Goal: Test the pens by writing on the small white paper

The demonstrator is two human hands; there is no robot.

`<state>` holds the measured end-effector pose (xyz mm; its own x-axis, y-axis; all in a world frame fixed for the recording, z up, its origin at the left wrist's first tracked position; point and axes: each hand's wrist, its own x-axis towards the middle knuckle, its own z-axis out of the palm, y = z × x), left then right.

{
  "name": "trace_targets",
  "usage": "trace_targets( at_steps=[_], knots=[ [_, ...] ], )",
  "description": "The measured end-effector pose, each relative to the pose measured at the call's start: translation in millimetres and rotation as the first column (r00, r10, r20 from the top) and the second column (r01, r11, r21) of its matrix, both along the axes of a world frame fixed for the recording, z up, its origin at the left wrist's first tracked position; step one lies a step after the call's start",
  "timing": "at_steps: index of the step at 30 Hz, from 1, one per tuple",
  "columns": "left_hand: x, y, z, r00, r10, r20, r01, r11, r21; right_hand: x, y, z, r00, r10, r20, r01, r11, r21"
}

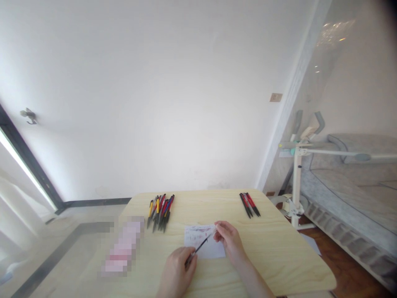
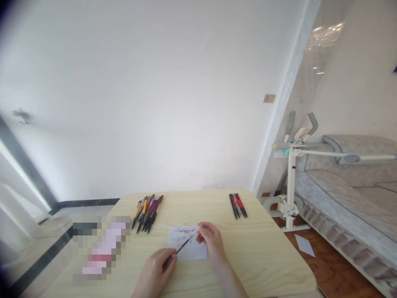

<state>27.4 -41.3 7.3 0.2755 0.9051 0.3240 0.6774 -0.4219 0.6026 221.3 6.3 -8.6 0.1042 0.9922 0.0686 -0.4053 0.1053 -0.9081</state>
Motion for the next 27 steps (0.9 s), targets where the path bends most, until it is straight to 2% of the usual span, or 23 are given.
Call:
trace_targets(
  at_steps=[27],
  knots=[
    [-0.4,0.6,-3.6,1.000,0.007,0.014,-0.007,1.000,0.019,0.9,0.5,-2.4,0.985,0.049,0.164,-0.054,0.998,0.028]
  ],
)
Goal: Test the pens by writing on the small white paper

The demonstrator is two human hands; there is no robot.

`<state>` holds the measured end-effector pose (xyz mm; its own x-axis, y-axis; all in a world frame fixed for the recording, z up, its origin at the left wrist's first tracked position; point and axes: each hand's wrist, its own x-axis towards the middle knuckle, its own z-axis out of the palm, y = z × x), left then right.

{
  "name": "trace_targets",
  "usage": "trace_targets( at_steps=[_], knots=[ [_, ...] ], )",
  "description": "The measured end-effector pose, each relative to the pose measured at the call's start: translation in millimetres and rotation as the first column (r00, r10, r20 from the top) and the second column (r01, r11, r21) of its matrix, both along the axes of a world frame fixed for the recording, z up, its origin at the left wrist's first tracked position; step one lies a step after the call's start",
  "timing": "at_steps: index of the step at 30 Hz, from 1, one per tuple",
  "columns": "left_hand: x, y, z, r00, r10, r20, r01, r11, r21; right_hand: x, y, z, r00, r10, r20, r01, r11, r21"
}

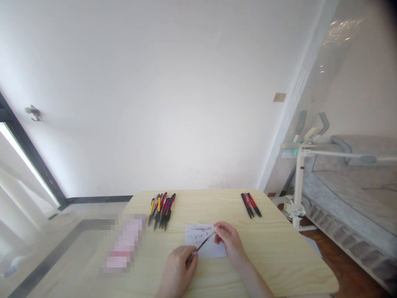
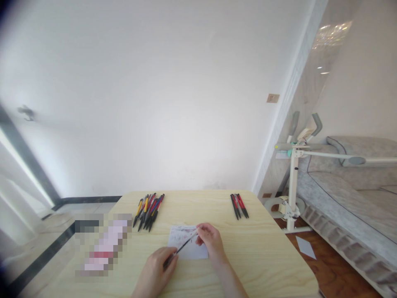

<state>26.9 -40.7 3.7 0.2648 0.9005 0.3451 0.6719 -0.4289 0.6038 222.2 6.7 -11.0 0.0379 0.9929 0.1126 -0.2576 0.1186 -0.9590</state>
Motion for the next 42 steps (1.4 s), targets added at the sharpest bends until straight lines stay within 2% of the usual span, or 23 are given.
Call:
trace_targets(
  at_steps=[18,26,42],
  knots=[
    [0,-1,2.5,1.000,0.010,-0.001,-0.010,1.000,0.029,-6,-6,13.1,0.995,0.021,0.102,-0.021,1.000,-0.008],
    [1,0,2.0,1.000,-0.006,-0.008,0.006,1.000,0.005,-8,-9,15.9,0.994,0.038,0.101,-0.037,0.999,-0.008],
    [1,-1,2.6,1.000,0.007,0.009,-0.008,0.999,0.042,-10,-10,19.7,0.994,0.042,0.104,-0.041,0.999,-0.020]
  ],
)
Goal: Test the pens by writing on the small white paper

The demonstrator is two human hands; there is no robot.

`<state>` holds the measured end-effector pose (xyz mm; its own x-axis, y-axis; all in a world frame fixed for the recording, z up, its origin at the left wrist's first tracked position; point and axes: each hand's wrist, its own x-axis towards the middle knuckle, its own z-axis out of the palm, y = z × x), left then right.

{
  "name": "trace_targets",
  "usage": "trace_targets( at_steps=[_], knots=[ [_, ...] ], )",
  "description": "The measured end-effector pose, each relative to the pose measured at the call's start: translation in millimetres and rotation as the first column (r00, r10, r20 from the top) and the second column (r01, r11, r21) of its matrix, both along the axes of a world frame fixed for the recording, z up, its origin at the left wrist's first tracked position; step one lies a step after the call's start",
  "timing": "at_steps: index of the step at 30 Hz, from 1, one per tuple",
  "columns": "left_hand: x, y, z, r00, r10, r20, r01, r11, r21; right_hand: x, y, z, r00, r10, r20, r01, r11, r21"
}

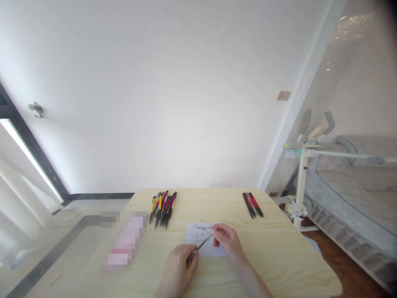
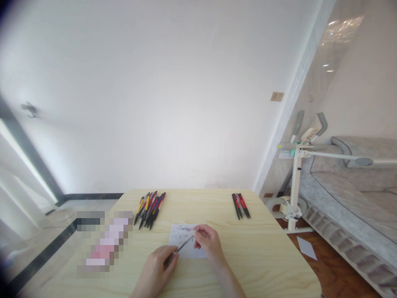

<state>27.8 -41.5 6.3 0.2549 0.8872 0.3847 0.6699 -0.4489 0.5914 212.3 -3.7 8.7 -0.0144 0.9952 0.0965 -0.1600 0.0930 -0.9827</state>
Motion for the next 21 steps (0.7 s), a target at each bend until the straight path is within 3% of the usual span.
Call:
trace_targets(
  at_steps=[21],
  knots=[
    [-0.5,-0.2,0.8,1.000,-0.008,-0.013,0.008,1.000,-0.004,0.1,1.6,-5.2,1.000,0.000,-0.007,0.000,1.000,-0.004]
  ],
)
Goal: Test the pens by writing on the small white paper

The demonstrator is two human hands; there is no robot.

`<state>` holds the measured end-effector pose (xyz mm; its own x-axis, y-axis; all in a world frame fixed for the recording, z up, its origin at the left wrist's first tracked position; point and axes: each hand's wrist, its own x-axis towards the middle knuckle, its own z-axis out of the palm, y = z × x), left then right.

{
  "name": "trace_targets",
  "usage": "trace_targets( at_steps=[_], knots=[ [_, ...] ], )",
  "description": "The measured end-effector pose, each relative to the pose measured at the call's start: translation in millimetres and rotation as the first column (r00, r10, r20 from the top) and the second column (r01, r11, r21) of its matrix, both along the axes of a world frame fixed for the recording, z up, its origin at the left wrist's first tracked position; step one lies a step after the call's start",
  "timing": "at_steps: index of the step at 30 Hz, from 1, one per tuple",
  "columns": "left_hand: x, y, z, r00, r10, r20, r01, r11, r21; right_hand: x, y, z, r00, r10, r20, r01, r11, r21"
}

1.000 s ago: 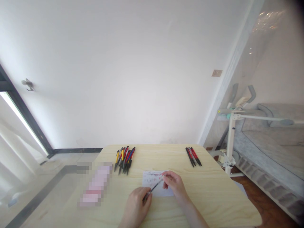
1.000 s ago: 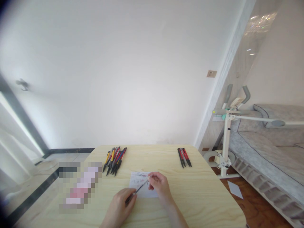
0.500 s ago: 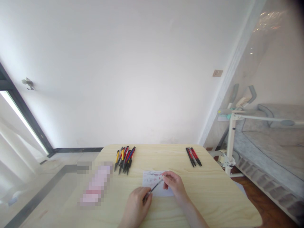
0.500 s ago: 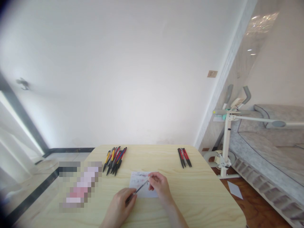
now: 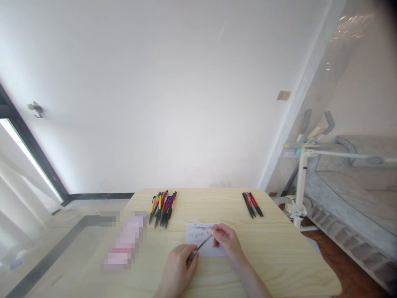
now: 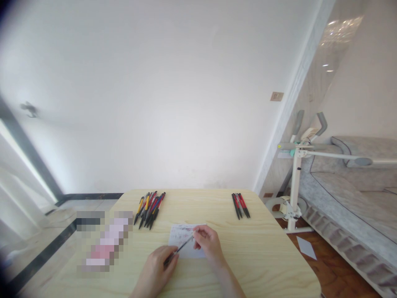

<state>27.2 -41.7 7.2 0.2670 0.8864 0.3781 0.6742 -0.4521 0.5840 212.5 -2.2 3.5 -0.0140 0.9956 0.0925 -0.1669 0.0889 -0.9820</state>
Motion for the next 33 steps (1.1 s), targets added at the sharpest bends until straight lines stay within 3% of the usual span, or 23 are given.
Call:
trace_targets(
  at_steps=[33],
  knots=[
    [-0.9,1.0,-4.8,1.000,-0.021,-0.011,0.020,0.999,-0.050,-0.4,-0.1,0.7,0.998,0.046,0.033,-0.046,0.999,-0.009]
  ],
)
